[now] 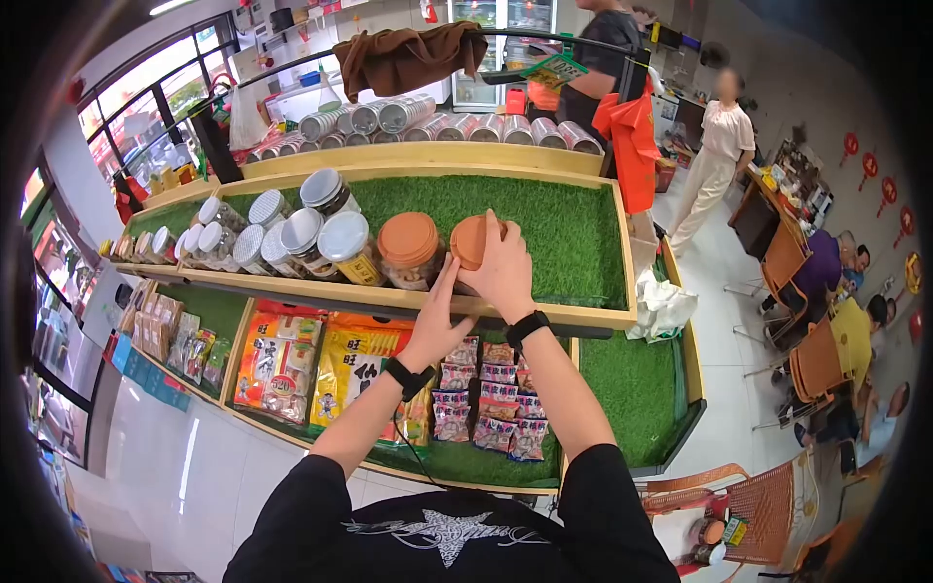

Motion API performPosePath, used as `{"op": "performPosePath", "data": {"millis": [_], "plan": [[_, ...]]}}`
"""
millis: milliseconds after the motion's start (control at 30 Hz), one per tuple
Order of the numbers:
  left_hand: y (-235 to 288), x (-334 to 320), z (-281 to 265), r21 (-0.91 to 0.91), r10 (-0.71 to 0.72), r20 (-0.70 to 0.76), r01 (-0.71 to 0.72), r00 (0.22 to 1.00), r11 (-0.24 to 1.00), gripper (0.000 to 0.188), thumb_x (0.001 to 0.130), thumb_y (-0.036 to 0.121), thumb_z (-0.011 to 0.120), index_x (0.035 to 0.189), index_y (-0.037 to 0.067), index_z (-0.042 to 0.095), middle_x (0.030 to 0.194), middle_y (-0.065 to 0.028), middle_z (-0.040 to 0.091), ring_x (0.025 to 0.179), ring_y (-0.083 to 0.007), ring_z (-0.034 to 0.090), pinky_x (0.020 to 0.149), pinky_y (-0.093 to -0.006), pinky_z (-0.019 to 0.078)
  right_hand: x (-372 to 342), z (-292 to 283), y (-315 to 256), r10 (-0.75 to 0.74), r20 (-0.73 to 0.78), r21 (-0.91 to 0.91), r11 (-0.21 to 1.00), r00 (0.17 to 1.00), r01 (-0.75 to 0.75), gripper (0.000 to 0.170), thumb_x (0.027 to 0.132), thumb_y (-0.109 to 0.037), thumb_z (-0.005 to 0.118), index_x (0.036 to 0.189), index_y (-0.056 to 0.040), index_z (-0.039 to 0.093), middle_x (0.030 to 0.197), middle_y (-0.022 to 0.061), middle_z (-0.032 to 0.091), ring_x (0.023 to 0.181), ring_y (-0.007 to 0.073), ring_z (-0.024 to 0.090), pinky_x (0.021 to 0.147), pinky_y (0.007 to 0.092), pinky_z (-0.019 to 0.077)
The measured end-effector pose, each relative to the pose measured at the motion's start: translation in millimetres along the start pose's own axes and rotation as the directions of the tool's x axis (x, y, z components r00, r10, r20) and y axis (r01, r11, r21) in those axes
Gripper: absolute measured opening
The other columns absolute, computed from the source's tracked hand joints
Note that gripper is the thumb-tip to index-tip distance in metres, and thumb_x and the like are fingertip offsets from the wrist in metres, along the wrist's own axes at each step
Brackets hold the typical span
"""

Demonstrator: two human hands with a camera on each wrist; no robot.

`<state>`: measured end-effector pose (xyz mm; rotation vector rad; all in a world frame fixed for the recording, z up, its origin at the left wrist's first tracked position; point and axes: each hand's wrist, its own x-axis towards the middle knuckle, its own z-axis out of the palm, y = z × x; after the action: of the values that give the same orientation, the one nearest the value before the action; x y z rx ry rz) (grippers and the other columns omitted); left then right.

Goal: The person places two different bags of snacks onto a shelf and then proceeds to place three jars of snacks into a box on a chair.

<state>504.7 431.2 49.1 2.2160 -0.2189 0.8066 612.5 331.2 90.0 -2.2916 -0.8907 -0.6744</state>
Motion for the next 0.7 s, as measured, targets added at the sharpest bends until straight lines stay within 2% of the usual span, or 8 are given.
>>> {"op": "performPosePath", "data": {"millis": [200,300,367,533,567,600,633,700], "plan": [[-3,-6,-6,-0.037,0.003,0.041,-0.002,0.999,0.999,0.084,0.071,0.011,0.066,0.14,0.007,0.017,0.141,-0.0209,0.022,0.127,-0.0361,0.03,0.103,-0.0394,0.0306,-12,-5,-3,0.06,-0.089,0.123,0.991,0.994,-0.049,0.092,0.057,-0.03,0.077,0.133,-0.0035,0.032,0.119,0.0234,0.039,0.104,0.0386,0.047,0.083,0.0433,0.0451],[3,-6,-16,-0.007,0.025,0.004,-0.025,1.0,1.0,0.086,0.071,0.015,0.068,0.139,0.006,0.018,0.141,-0.0217,0.022,0.128,-0.0366,0.027,0.103,-0.0404,0.0289,-20,-28,-15,0.011,-0.158,0.116,0.993,0.987,0.007,0.094,0.055,-0.026,0.078,0.134,-0.0054,0.031,0.121,0.0214,0.038,0.105,0.0385,0.045,0.086,0.043,0.0433],[14,-7,-28,0.109,0.024,-0.034,-0.021,0.999,0.994,0.094,0.067,0.021,0.073,0.139,0.003,0.017,0.141,-0.0237,0.02,0.13,-0.0372,0.024,0.104,-0.0415,0.0263,-26,-55,-28,-0.046,-0.212,0.148,0.986,0.976,0.079,0.096,0.054,-0.024,0.078,0.135,-0.0068,0.029,0.121,0.0206,0.038,0.107,0.0383,0.045,0.088,0.0423,0.0426],[49,-9,-54,0.08,0.136,-0.062,-0.131,0.989,0.988,0.114,0.055,0.029,0.083,0.139,-0.001,0.013,0.141,-0.0239,0.021,0.131,-0.0328,0.024,0.106,-0.0402,0.024,-61,-127,-55,-0.191,-0.046,0.315,0.929,0.981,0.195,0.096,0.053,-0.027,0.078,0.134,-0.0051,0.033,0.12,0.0209,0.039,0.108,0.0383,0.046,0.091,0.0413,0.0402],[56,-19,-52,-0.3,0.079,0.057,-0.059,0.995,0.952,0.117,0.052,0.027,0.085,0.139,-0.001,0.011,0.14,-0.0225,0.023,0.13,-0.0304,0.027,0.105,-0.0395,0.0248,-72,-133,-56,-0.21,0.008,0.362,0.912,0.978,0.193,0.095,0.053,-0.029,0.078,0.133,-0.0039,0.034,0.12,0.0209,0.04,0.109,0.0383,0.046,0.092,0.0408,0.0398],[60,-29,-50,-0.622,0.069,0.192,0.067,0.979,0.78,0.121,0.05,0.026,0.087,0.139,-0.001,0.01,0.139,-0.021,0.026,0.129,-0.0281,0.029,0.105,-0.0388,0.0256,-84,-137,-57,-0.231,0.061,0.409,0.893,0.971,0.187,0.095,0.053,-0.031,0.078,0.133,-0.0028,0.034,0.12,0.0209,0.04,0.109,0.0383,0.046,0.092,0.0402,0.0395],[54,-37,-47,-0.534,0.134,0.215,0.002,0.967,0.846,0.126,0.046,0.022,0.089,0.139,-0.001,0.007,0.137,-0.0185,0.029,0.126,-0.025,0.033,0.104,-0.0376,0.0272,-96,-140,-57,-0.208,0.084,0.414,0.897,0.975,0.155,0.096,0.054,-0.033,0.078,0.132,-0.0009,0.034,0.121,0.0211,0.04,0.11,0.0381,0.045,0.093,0.0397,0.0388],[61,-58,-36,-0.597,0.037,0.283,0.145,0.958,0.789,0.122,0.048,0.021,0.088,0.139,-0.001,0.009,0.135,-0.0179,0.032,0.126,-0.0255,0.033,0.105,-0.0375,0.0265,-119,-139,-58,-0.151,0.108,0.396,0.913,0.983,0.097,0.095,0.055,-0.035,0.078,0.132,-0.0006,0.035,0.119,0.0211,0.04,0.108,0.0379,0.046,0.091,0.0404,0.0396]]}}
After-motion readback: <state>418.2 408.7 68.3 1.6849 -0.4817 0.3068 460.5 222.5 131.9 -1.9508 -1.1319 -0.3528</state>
